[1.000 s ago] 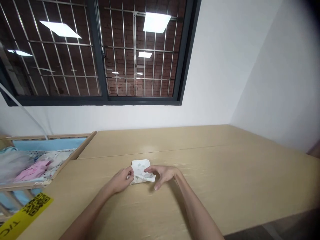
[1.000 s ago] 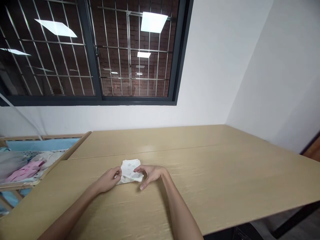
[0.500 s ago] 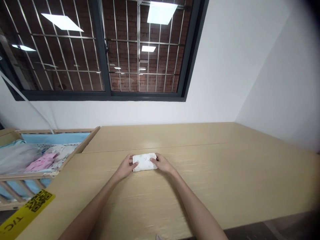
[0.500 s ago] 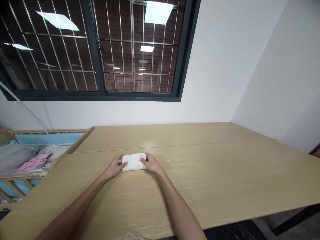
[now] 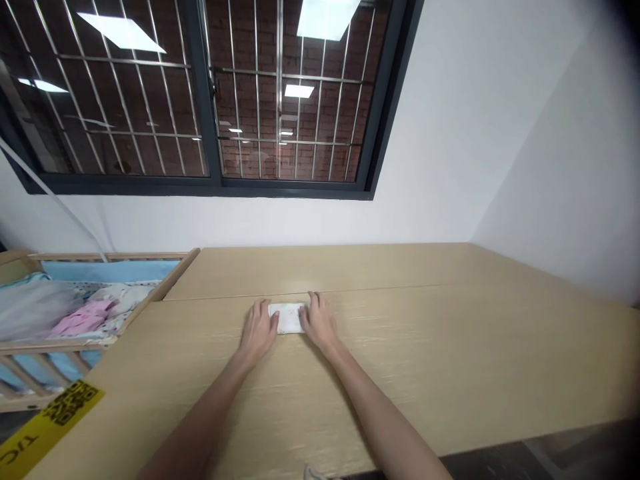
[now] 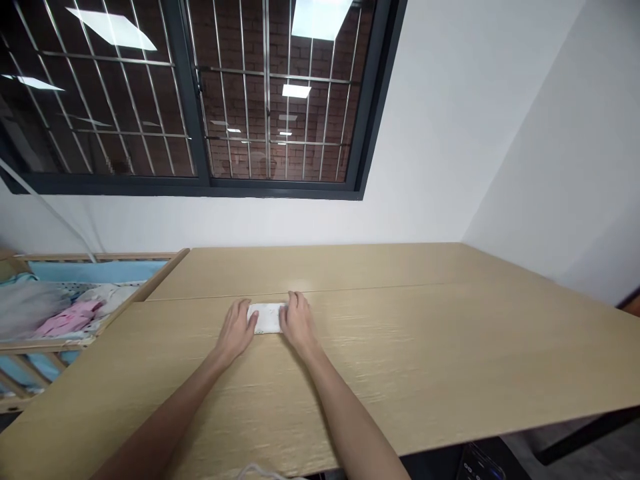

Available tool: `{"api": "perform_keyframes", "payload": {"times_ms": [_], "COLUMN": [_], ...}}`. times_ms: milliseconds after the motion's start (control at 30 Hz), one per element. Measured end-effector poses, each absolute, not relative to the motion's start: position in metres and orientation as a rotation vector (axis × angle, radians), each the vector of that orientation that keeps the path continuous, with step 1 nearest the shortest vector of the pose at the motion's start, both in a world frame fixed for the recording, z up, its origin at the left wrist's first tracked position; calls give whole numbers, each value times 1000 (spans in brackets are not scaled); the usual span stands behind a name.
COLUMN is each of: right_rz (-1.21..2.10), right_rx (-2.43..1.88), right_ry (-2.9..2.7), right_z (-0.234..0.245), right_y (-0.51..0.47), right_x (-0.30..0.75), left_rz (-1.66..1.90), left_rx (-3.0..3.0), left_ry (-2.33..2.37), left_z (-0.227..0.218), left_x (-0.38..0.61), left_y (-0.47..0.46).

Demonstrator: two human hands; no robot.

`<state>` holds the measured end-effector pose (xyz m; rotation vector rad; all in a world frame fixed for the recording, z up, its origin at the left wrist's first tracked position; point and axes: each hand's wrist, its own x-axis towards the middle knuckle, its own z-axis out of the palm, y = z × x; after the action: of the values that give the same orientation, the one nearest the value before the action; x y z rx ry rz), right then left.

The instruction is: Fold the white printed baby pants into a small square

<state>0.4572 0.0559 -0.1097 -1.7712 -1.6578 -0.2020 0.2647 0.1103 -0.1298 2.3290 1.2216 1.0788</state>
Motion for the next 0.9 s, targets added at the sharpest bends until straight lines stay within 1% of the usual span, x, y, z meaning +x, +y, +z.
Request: {"api": "perform_keyframes", "payload": {"times_ms": [33,100,200,267,400,633,900], "right_rz": [-282,-332,-256,-166,21,281,400], "right_rx": [-1743,-1701,-1726,-1778,-1832,-1884,-1983], "right_ry": [-1749,-1949,-2198,-2262,-2181,-2071,-1985], "right_z": [-107,-106,-113,-119,-121,-114,-117], "right_y": [54,53,56,59,61,54,53], "right_x": [452,442,435,436,443,456,475], "left_rz": [1055,970,814,730,655,663,708], "left_rx": [2392,2499,2574,2593,2604,2573,2567], "left_ry": [1166,1053,992,1004,1079,1243,1325], "left_z": [-128,-127,-133,-139,-148,-153,-157], "left_x": [268,277,288,290,284,277,270], "left_y": [105,97,95,98,108,111,110]}}
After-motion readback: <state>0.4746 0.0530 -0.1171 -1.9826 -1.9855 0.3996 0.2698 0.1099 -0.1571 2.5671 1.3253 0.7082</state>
